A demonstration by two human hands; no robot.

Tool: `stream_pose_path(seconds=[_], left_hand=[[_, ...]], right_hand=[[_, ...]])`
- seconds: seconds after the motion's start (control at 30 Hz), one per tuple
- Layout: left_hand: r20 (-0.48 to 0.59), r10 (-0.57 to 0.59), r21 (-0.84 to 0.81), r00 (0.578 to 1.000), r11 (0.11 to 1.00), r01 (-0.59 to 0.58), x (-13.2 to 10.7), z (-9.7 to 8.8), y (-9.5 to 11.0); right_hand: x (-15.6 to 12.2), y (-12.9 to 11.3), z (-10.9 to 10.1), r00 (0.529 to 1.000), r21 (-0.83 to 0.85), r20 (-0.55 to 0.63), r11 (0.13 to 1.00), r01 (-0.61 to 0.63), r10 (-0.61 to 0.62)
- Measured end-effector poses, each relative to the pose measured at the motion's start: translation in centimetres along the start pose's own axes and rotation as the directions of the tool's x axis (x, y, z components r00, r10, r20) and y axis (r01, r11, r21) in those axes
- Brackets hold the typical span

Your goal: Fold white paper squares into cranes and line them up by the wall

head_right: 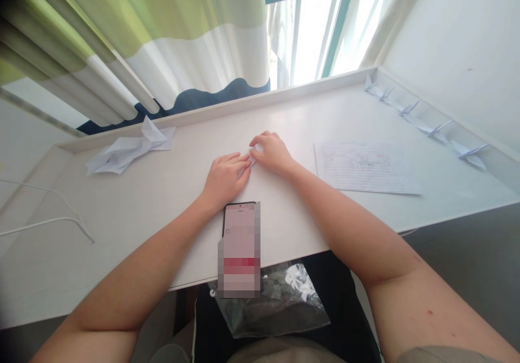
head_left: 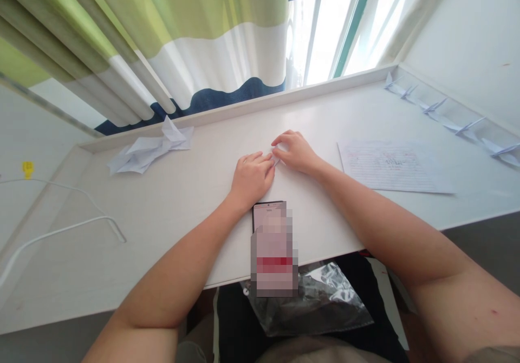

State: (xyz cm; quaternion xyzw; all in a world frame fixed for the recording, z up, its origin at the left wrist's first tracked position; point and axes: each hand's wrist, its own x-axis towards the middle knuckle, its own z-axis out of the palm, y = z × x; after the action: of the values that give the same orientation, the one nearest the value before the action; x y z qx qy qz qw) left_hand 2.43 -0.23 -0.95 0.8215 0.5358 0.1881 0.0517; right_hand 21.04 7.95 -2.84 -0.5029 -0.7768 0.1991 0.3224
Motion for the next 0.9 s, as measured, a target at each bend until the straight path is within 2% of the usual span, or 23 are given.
stream_pose_path(seconds=[0.1, 0.27, 0.4, 0.53, 0.67, 0.77, 0.9], left_hand=[[0.012, 0.028, 0.010, 1.000, 1.000, -0.028, 0.0, -0.1, -0.2], [0.090, 0.139, 0.084, 0.986, 0.986, -0.146, 0.1, -0.5, -0.4], [0.080, 0.173, 0.144, 0.982, 0.972, -0.183, 0.2, -0.6, -0.5], [0.095, 0.184, 0.159, 0.978, 0.967, -0.198, 0.5, -0.7, -0.9], [0.074, 0.156, 0.125, 0.985, 0.979, -0.164, 0.8, -0.8, -1.1], [0.054, 0.130, 0.106, 0.990, 0.985, -0.135, 0.8, -0.8, -1.3], [0.046, 0.152, 0.078, 0.987, 0.985, -0.155, 1.0, -0.6, -1.7]], right_hand=[[0.2, 0.0, 0.2, 0.999, -0.037, -0.028, 0.999, -0.036, 0.035], [0.5, 0.0, 0.1, 0.985, -0.127, -0.124, 0.983, -0.133, 0.117], [0.5, -0.1, 0.0, 0.982, -0.172, -0.138, 0.973, -0.156, 0.133], [0.6, -0.1, -0.2, 0.984, -0.140, -0.122, 0.979, -0.147, 0.130], [0.8, 0.1, -0.6, 0.988, -0.104, -0.099, 0.986, -0.133, 0.122], [0.7, 0.1, -1.0, 0.996, -0.062, -0.029, 0.994, -0.091, 0.090], [0.3, 0.1, -1.7, 0.996, 0.064, 0.084, 0.998, 0.009, -0.015]])
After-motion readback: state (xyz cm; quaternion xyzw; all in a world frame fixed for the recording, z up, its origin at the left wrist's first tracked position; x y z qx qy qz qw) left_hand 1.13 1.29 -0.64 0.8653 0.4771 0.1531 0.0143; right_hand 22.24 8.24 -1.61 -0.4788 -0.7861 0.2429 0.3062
